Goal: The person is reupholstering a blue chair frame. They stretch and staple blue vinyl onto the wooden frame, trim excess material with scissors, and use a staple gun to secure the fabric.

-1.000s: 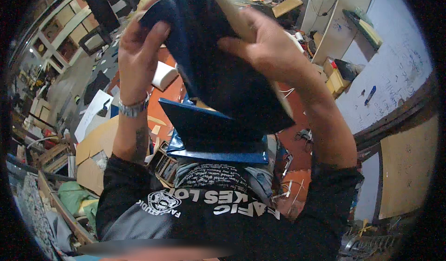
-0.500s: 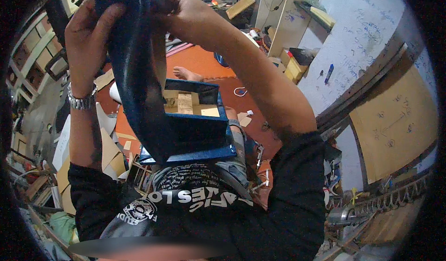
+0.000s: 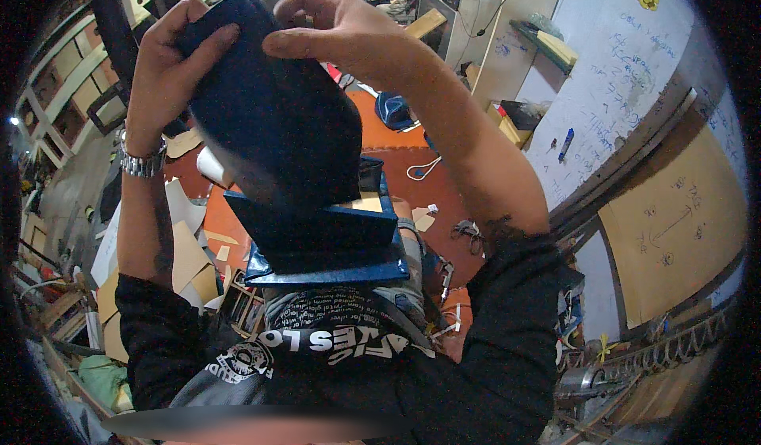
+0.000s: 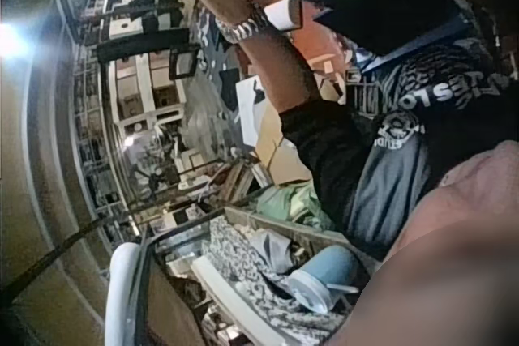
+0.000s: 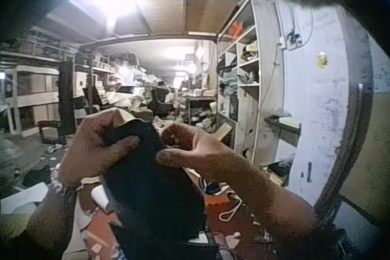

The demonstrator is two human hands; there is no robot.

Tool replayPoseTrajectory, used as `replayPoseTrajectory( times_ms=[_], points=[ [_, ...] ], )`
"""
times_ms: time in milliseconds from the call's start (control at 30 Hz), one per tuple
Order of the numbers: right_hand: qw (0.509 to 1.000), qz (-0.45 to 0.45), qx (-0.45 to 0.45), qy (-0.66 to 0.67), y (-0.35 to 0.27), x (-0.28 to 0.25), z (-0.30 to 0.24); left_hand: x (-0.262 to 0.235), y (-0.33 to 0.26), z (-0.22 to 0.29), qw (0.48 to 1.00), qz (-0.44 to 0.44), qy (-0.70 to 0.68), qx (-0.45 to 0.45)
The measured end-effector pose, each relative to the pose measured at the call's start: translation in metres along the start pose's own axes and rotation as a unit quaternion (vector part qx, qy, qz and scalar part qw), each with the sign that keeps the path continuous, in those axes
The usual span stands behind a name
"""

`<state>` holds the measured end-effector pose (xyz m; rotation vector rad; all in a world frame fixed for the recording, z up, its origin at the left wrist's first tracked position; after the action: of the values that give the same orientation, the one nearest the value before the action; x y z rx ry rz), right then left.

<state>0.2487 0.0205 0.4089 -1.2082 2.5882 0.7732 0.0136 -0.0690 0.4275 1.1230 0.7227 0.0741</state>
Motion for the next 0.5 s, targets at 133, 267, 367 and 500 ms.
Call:
replayPoseTrajectory(
  times_ms=[133,267,367,500],
  points=[
    [0.987,-0.025,0.055,-0.148,0.014,-0.008,-0.016,0.000,0.005,-0.013,0.998,-0.038,0.038,0.011],
    [0.947,0.017,-0.017,-0.320,0.024,-0.038,-0.037,-0.016,0.004,-0.039,0.990,-0.096,0.097,0.032],
    [0.931,0.035,-0.021,-0.364,0.030,-0.063,-0.054,-0.039,0.003,-0.068,0.964,-0.221,0.100,-0.112],
    [0.924,0.060,0.018,-0.376,0.030,-0.078,-0.066,-0.064,0.010,-0.088,0.974,-0.149,0.107,-0.134]
  ],
)
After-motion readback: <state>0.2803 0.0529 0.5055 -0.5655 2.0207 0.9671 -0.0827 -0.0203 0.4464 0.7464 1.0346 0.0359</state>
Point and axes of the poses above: each hand's wrist, its own y-axis towards the middle knuckle, its own x-axis out of the palm, z = x × y, the point moved 2 cm from there along y, towards the middle knuckle, and after that the axes turned 9 degrees about x, right-handed, at the moved point
